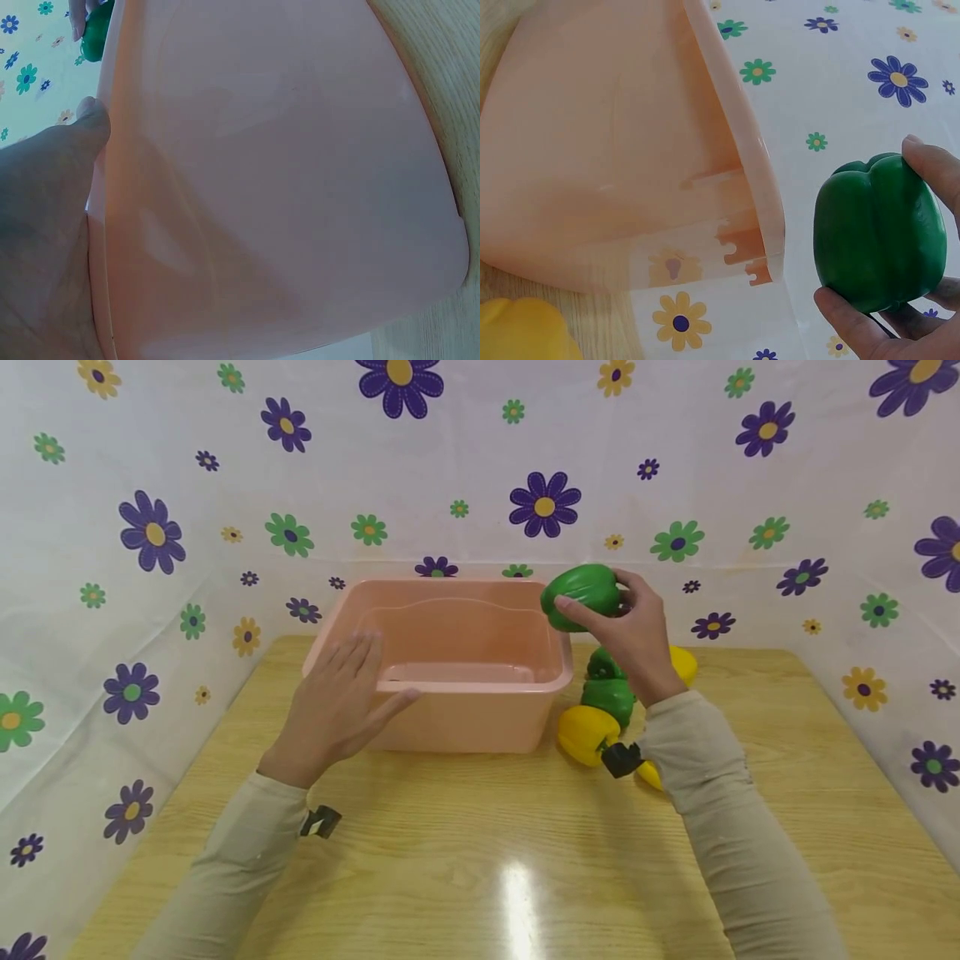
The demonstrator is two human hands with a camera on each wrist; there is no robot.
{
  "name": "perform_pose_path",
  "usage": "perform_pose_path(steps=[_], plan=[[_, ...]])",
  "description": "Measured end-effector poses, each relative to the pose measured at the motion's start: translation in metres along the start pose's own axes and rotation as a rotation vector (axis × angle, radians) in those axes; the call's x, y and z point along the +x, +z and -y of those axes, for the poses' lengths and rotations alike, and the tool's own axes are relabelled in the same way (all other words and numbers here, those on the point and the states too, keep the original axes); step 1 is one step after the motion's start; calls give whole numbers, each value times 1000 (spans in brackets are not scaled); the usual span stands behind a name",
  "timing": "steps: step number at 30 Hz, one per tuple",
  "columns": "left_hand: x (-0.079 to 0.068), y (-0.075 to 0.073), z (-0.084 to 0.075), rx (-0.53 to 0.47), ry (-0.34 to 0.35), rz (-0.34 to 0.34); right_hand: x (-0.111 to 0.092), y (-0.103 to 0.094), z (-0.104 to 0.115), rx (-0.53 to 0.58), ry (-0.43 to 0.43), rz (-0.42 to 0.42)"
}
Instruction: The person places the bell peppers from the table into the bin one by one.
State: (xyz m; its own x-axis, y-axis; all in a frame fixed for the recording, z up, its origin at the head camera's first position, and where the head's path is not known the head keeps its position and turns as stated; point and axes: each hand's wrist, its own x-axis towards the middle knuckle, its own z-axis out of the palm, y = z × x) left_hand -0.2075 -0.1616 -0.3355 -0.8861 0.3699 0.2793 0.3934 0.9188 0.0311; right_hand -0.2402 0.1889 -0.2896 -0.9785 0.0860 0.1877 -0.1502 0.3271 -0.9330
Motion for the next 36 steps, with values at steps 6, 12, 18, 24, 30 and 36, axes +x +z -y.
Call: perform_pose_path(steps=[6, 12, 18, 24, 30, 36], plan=[[0, 0, 1, -6, -4, 12, 0, 2, 0, 3, -5, 7], [0, 1, 1, -2, -4, 10, 0, 4, 1, -1, -9, 10], [0, 2, 2, 4, -5, 8, -1, 6, 1, -8, -17, 8], [0, 2, 1, 2, -1, 9, -1, 6, 1, -22, -27, 8], [0, 2, 1, -4, -5, 5, -1, 7, 1, -22, -48, 15], [0, 2, 1, -5, -1, -7, -1, 8, 2, -20, -47, 34]])
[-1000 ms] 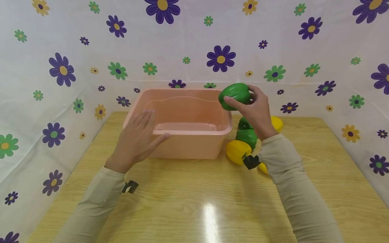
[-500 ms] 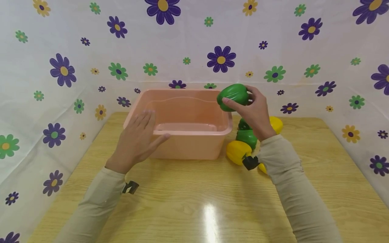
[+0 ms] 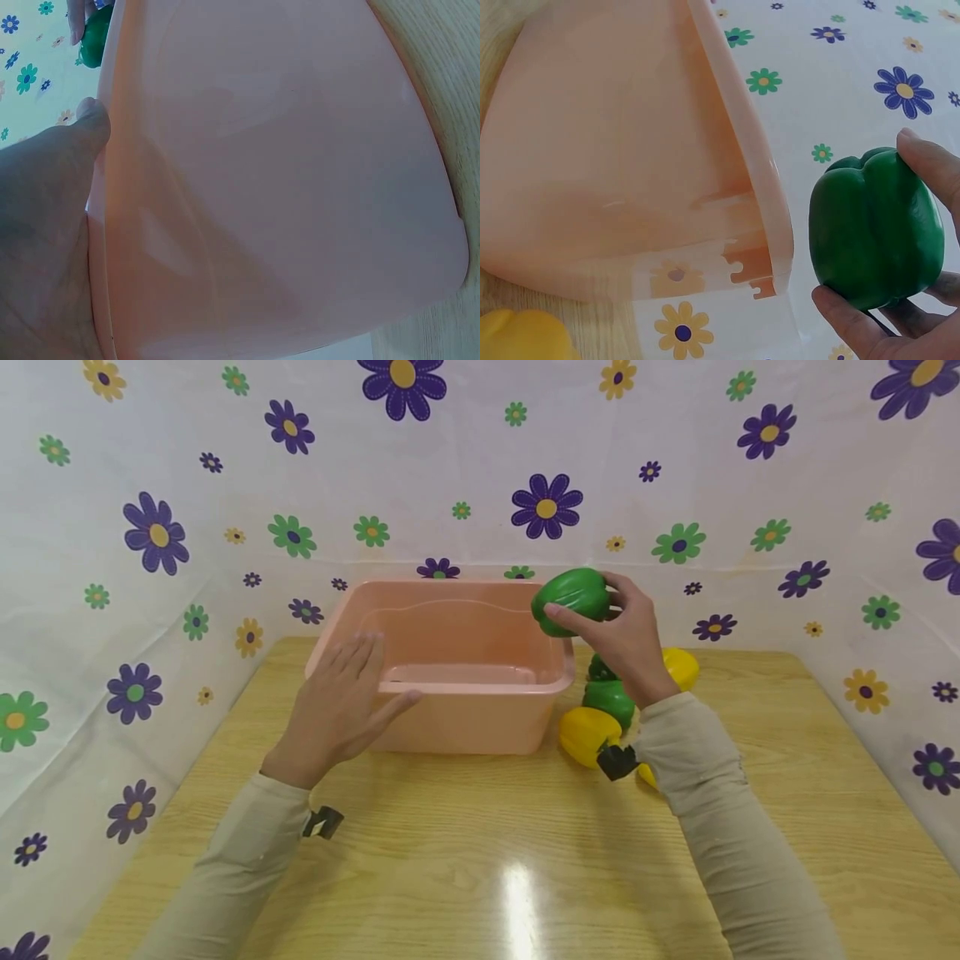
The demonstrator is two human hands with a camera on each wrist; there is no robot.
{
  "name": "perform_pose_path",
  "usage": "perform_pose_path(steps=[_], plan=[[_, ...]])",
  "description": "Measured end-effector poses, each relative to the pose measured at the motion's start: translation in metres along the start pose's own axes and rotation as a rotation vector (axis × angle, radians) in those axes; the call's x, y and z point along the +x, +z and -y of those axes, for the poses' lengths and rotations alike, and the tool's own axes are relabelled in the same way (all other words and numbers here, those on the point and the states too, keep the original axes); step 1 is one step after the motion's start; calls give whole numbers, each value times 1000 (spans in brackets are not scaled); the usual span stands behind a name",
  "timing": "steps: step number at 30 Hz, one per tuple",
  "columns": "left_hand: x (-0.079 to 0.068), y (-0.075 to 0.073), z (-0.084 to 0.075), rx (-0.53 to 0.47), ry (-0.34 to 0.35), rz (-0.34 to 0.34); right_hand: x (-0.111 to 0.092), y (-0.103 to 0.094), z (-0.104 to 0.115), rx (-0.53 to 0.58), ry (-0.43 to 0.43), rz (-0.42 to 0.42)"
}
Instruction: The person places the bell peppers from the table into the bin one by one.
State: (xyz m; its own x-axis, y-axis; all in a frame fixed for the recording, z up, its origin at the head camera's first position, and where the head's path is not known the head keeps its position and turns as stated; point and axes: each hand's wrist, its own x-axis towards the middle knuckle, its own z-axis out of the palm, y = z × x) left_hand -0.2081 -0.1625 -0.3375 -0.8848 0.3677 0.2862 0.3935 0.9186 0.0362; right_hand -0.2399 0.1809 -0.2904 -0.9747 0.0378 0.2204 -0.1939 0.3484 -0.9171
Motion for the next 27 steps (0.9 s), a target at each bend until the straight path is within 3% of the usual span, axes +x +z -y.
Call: perform_pose_path(steps=[27], plan=[[0, 0, 0, 8, -5, 20, 2, 0, 4, -24, 12, 2]])
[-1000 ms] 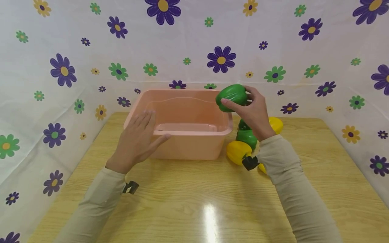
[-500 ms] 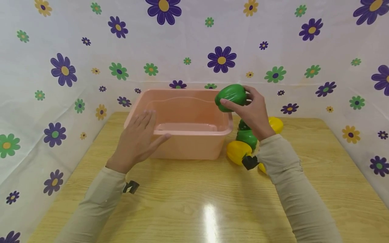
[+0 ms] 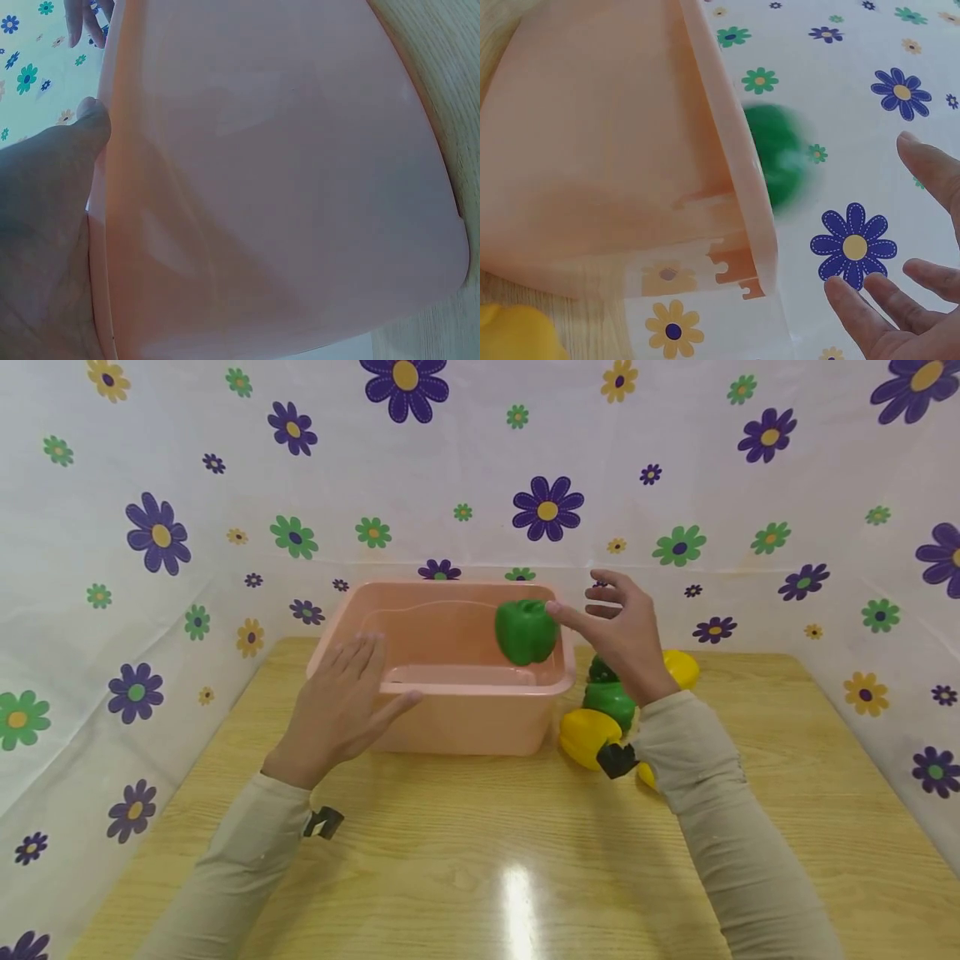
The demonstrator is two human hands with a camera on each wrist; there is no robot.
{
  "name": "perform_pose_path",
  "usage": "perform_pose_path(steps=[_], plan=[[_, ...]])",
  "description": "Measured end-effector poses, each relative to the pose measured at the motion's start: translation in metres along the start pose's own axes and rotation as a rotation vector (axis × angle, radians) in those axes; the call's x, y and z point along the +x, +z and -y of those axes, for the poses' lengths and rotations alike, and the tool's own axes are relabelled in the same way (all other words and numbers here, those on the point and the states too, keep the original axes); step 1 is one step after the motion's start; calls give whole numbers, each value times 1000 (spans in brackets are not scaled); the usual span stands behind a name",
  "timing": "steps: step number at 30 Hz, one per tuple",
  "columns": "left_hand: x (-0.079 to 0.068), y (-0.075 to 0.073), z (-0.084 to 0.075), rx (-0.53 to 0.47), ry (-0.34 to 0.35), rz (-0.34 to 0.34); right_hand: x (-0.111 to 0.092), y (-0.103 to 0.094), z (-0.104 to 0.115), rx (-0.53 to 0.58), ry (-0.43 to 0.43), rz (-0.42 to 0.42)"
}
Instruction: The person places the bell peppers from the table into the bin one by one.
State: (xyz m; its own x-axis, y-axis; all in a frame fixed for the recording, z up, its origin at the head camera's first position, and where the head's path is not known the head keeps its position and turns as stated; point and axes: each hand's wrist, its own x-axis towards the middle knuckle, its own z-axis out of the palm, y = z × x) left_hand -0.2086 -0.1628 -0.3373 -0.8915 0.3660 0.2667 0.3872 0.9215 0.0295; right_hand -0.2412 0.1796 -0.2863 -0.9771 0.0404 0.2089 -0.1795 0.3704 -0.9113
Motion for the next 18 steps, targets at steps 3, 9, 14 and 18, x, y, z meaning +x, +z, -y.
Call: perform_pose_path(steps=[3, 9, 14, 18], plan=[[0, 0, 0, -2, -2, -1, 1, -1, 2, -13, 14, -7], [0, 1, 0, -4, -2, -3, -1, -5, 3, -34, 21, -9], [0, 2, 0, -11, -3, 0, -3, -10, 1, -54, 18, -29], [1, 2, 0, -13, -4, -1, -4, -15, 1, -55, 21, -36]])
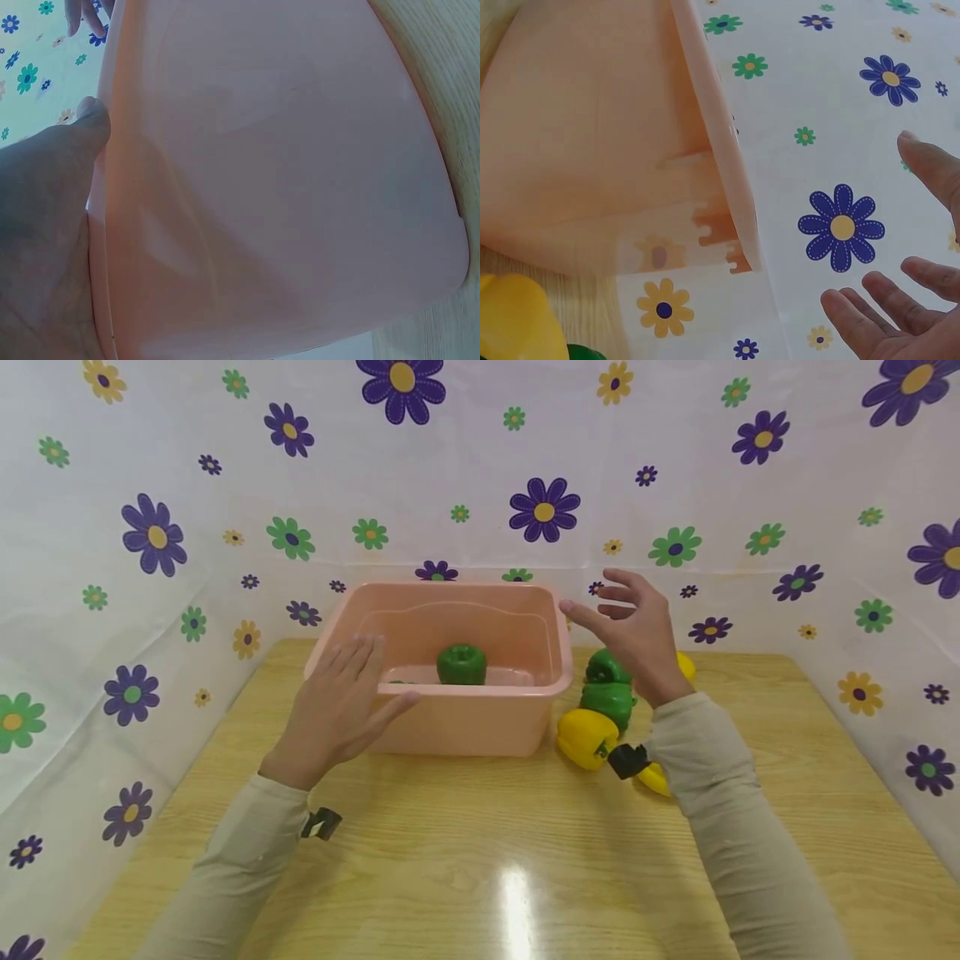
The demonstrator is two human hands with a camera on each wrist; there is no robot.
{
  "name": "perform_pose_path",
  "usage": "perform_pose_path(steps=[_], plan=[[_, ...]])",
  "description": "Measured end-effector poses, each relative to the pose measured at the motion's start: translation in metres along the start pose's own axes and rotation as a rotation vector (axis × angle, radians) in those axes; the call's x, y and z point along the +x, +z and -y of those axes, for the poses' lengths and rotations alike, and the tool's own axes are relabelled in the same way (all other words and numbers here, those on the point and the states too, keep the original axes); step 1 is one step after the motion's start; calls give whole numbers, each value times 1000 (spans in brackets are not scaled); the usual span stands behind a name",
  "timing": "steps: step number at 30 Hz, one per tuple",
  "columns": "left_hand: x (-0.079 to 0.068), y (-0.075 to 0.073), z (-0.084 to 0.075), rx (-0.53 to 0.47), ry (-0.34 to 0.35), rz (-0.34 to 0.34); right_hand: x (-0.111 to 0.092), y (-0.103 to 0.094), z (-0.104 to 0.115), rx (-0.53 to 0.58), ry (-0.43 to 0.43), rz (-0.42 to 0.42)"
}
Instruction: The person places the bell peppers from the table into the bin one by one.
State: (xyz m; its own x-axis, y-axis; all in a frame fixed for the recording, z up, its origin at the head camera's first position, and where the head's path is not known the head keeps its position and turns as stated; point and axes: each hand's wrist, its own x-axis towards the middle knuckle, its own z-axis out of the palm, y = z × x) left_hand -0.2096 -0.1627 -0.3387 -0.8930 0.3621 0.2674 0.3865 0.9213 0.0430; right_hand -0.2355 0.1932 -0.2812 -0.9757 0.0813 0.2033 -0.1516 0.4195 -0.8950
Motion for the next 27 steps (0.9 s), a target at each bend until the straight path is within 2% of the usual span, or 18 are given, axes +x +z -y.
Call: perform_pose_path(steps=[11, 27], plan=[[-1, -1, 0, 3, 6, -13, -3, -19, -10, -38, 0, 13], [0, 0, -1, -1, 17, -38, -15, -47, -39, -146, 58, 35]])
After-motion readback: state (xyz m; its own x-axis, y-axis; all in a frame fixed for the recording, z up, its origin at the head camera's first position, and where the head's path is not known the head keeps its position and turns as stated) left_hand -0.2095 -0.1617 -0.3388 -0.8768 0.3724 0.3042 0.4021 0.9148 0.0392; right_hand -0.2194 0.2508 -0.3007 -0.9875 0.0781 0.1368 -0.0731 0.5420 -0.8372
